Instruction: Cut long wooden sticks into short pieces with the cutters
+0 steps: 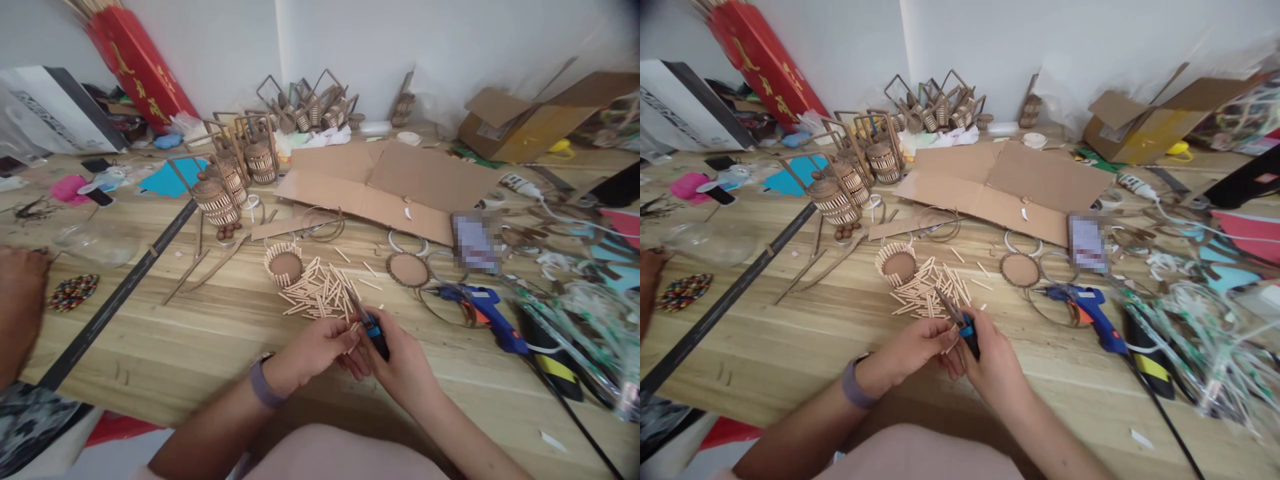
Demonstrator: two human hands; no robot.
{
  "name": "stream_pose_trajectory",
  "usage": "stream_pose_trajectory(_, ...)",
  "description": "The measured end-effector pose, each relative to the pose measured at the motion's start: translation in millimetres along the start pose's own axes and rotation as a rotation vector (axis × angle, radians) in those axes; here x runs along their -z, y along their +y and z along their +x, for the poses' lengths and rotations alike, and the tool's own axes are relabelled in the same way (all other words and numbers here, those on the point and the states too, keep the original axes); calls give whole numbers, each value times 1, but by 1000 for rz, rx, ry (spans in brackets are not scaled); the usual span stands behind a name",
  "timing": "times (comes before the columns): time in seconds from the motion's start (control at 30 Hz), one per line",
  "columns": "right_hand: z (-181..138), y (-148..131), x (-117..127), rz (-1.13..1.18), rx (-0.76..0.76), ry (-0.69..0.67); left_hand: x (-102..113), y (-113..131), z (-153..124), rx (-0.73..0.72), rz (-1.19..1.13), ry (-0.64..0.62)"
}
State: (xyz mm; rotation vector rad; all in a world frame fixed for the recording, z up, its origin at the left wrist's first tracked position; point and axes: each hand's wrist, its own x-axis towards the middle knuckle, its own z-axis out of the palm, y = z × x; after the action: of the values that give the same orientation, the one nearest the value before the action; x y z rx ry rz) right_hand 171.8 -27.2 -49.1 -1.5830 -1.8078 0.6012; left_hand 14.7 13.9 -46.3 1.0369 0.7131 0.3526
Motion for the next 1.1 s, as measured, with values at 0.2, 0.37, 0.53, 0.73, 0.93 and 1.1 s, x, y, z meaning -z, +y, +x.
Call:
stream_pose_trajectory(0.2, -3, 2, -2, 59, -5, -31, 2, -3, -1, 41, -18, -10)
stream_pose_trajectory(0.37, -2, 1, -2, 38, 142, 67, 1, -2, 2, -39, -95, 123)
stream_pose_trajectory(0.53, -5, 0, -7, -47, 152, 31, -2, -2, 4, -76, -168, 213)
stream_pose_trajectory(0.73, -5, 4, -11, -85, 169, 64, -7, -6, 6, -100, -162, 224)
stream_pose_trajectory(0.93, -7, -4, 11, 103, 22, -46, -4, -4, 3, -98, -87, 182)
stream_pose_trajectory(1.1, -14, 0, 58, 243, -262, -251, 0, 1, -2, -36, -38, 151)
